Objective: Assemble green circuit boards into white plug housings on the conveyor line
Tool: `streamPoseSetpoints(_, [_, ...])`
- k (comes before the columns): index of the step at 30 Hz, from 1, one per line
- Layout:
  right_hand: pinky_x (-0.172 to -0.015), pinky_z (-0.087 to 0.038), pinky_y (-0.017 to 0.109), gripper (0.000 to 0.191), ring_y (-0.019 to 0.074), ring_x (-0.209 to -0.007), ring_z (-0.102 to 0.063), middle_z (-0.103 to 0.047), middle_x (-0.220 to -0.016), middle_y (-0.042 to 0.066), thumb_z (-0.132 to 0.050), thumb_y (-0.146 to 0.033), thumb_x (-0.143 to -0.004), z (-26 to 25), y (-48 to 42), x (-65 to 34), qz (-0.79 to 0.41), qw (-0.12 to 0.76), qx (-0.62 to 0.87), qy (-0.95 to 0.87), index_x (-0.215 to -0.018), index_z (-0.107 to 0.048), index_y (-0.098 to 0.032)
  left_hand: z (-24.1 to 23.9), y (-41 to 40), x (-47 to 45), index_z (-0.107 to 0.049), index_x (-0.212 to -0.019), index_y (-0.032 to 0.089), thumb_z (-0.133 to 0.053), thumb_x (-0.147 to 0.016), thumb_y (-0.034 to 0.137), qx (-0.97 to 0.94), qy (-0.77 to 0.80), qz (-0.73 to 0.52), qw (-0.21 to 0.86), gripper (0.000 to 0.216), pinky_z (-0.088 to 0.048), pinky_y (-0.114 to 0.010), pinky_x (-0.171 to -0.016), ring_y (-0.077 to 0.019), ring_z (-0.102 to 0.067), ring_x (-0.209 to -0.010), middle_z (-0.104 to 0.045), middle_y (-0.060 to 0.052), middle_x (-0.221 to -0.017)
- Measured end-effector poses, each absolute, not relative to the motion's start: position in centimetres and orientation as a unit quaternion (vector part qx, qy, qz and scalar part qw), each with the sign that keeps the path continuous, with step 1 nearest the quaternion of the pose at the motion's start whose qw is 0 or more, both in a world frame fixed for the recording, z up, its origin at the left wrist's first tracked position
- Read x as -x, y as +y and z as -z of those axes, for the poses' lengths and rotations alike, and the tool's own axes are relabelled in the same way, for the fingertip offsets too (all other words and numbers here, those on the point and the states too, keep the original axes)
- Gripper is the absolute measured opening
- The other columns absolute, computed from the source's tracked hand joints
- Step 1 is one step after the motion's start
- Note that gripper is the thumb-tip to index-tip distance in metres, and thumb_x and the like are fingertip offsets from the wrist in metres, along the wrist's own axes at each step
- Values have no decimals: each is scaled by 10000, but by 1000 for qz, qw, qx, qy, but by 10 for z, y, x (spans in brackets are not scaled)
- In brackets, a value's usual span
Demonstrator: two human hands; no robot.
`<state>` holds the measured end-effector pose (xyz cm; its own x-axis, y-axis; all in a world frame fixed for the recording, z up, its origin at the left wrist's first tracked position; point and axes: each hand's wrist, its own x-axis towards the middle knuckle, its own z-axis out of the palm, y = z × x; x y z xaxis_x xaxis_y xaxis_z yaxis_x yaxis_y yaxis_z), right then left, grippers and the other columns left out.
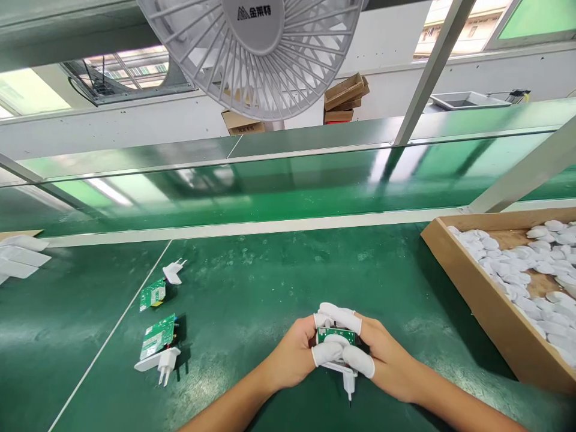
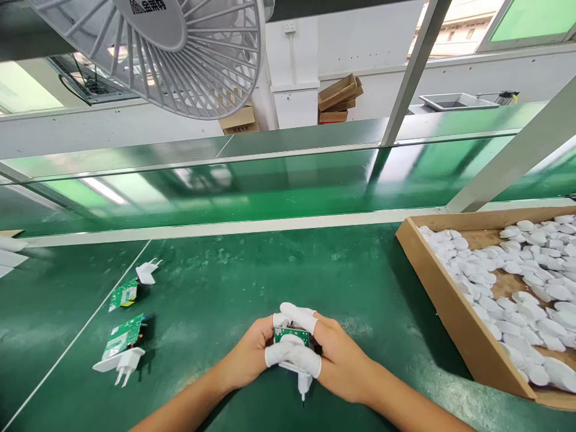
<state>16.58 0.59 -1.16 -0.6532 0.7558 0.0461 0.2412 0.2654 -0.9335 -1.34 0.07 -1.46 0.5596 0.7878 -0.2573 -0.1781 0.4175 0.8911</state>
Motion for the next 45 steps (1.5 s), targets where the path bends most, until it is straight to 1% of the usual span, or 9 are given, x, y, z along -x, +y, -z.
streamPoseSetpoints(3, [-782, -485, 270, 619, 155, -894, -565, -546, -1114, 55, -592, -291, -820, 16, 4, -165, -527, 237, 352, -737, -1374, -317, -283, 16, 1, 15, -650, -1009, 142, -646, -759, 346, -453, 356, -319, 753, 322, -416, -229, -671, -117, -516, -701, -614, -27, -777])
streamPoseSetpoints(10, [-765, -481, 249, 556, 139, -852, -552, -562, -1006, 35, -567, -254, -848, 11, 1, -157, -519, 245, 364, -733, -1355, -339, -290, 19, 0, 16, -653, -1011, 135, -634, -766, 369, -448, 357, -324, 752, 339, -396, -216, -621, -102, -493, -639, -606, -31, -745])
streamPoseSetpoints(15, [-728, -475, 248, 543, 140, -801, -541, -564, -1003, 39, -546, -242, -866, 4, 5, -159, -520, 227, 336, -752, -1362, -334, -308, 19, 0, 16, -662, -994, 143, -645, -760, 356, -449, 355, -330, 751, 317, -416, -222, -652, -116, -533, -673, -641, -44, -797])
streamPoseSetpoints(21, [-675, -481, 236, 597, 120, -740, -526, -557, -1032, 37, -602, -278, -829, 10, 6, -163, -546, 232, 347, -726, -1366, -342, -289, 17, 1, 17, -632, -1073, 171, -561, -829, 376, -475, 340, -337, 738, 327, -419, -227, -737, -130, -565, -789, -659, -44, -889])
streamPoseSetpoints(25, [-753, -485, 265, 478, 138, -832, -557, -575, -1040, 40, -476, -295, -903, 6, 8, -165, -574, 235, 342, -706, -1365, -355, -278, 16, 1, 16, -626, -1058, 157, -661, -740, 405, -442, 324, -329, 769, 405, -462, -269, -739, -154, -604, -772, -666, -49, -862])
streamPoseSetpoints(28, [-794, -472, 270, 404, 137, -866, -564, -587, -1023, 34, -369, -287, -948, 2, 10, -165, -576, 238, 342, -703, -1351, -383, -278, 16, 0, 13, -597, -1099, 165, -749, -658, 339, -406, 323, -318, 793, 498, -504, -329, -744, -178, -634, -758, -673, -51, -857])
streamPoseSetpoints(34, [-785, -457, 263, 365, 138, -843, -552, -589, -955, 29, -361, -284, -953, 5, 8, -164, -540, 254, 339, -727, -1309, -443, -270, 14, 1, 12, -603, -1100, 154, -718, -703, 280, -408, 329, -306, 795, 432, -515, -350, -775, -184, -646, -785, -680, -53, -845])
streamPoseSetpoints(40, [-780, -458, 261, 330, 138, -831, -545, -588, -979, 38, -364, -292, -954, 4, 10, -164, -535, 262, 324, -735, -1249, -508, -258, 13, 1, 17, -591, -1108, 172, -639, -784, 283, -434, 306, -291, 796, 345, -496, -332, -805, -178, -633, -850, -669, -60, -941])
streamPoseSetpoints(45, [-760, -471, 266, 346, 142, -812, -556, -592, -952, 41, -376, -329, -948, 6, 12, -164, -547, 271, 329, -720, -1267, -491, -254, 13, 0, 19, -565, -1154, 195, -551, -850, 293, -453, 330, -285, 778, 320, -467, -327, -838, -181, -610, -920, -655, -59, -1014])
